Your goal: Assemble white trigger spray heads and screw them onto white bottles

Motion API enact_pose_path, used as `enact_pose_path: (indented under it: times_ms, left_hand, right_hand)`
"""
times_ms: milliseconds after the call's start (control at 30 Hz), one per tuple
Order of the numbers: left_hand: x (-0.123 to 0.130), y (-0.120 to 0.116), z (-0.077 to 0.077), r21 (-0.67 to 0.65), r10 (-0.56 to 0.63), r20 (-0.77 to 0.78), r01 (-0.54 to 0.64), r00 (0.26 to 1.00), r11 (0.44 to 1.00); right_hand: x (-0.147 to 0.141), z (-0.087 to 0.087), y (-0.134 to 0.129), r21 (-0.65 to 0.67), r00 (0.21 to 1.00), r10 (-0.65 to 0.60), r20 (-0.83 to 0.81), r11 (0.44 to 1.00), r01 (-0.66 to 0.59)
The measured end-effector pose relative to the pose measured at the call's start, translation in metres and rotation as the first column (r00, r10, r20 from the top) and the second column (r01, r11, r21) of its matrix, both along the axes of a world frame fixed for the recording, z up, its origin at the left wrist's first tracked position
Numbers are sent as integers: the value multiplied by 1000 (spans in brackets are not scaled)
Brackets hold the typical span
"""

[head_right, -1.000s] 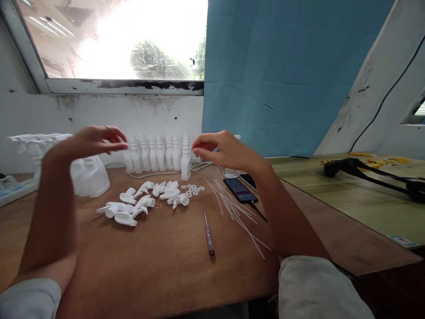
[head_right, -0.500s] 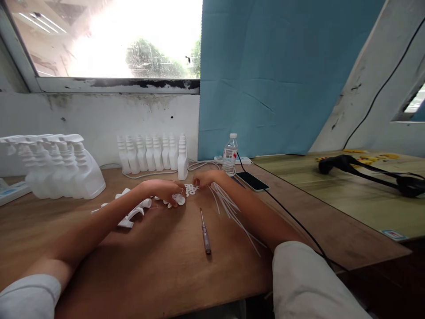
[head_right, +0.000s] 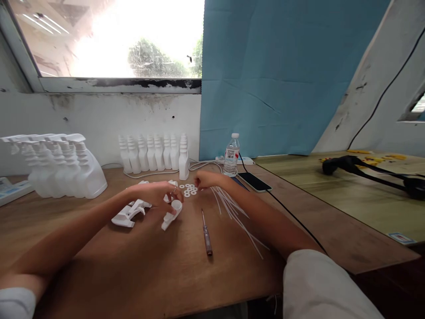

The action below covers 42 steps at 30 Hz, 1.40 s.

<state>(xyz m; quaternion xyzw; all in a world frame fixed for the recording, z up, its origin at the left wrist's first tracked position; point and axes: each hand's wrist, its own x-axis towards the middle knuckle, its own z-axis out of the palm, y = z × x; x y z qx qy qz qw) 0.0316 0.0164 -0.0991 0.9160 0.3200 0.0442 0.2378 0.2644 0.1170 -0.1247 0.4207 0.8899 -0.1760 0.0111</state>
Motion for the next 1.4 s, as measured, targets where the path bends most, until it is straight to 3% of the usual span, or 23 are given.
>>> enact_pose_path:
  times_ms: [133, 233, 300, 400, 500, 600, 733, 1000, 1200, 1400]
  left_hand:
    - [-9, -35, -35, -212, 73, 220, -25, 973, 977]
    - [-14, -55, -58, -275, 222, 379, -119, 898, 954]
    - [-15, -64, -69, -242, 263, 459, -165, 849, 956]
    - [-14, -69, -79, -193, 283, 524, -212, 803, 958]
    - [-13, -69, -84, -186, 291, 544, -224, 787, 956]
    - [-15, -68, -85, -181, 279, 548, -214, 788, 960]
    - [-15, -69, -85, -136, 244, 550, -202, 799, 970]
    - [-16, -72, -88, -71, 269, 536, -275, 800, 959]
    - [-18, -72, -88, 144, 93, 480, -183, 872, 972]
    - [-19, -72, -89, 136, 122, 471, -209, 874, 968]
  right_hand:
    - [-4, 14, -48, 53, 975, 85, -207, 996, -75]
    - [-11, 14, -89, 129, 845, 220, -488, 975, -179]
    - [-15, 7, -112, 259, 750, 329, -574, 942, -216]
    - [-20, -12, -131, 503, 645, 535, -546, 825, -259]
    - [-21, -29, -136, 671, 609, 668, -428, 686, -281]
    - [-21, -38, -136, 736, 590, 698, -405, 632, -242]
    - [-23, -41, -137, 750, 567, 700, -433, 630, -204]
    - [-23, -49, -134, 701, 581, 731, -359, 621, -349]
    - [-23, -42, -138, 610, 574, 705, -417, 685, -398]
    - [-21, -44, -136, 525, 588, 657, -472, 746, -411]
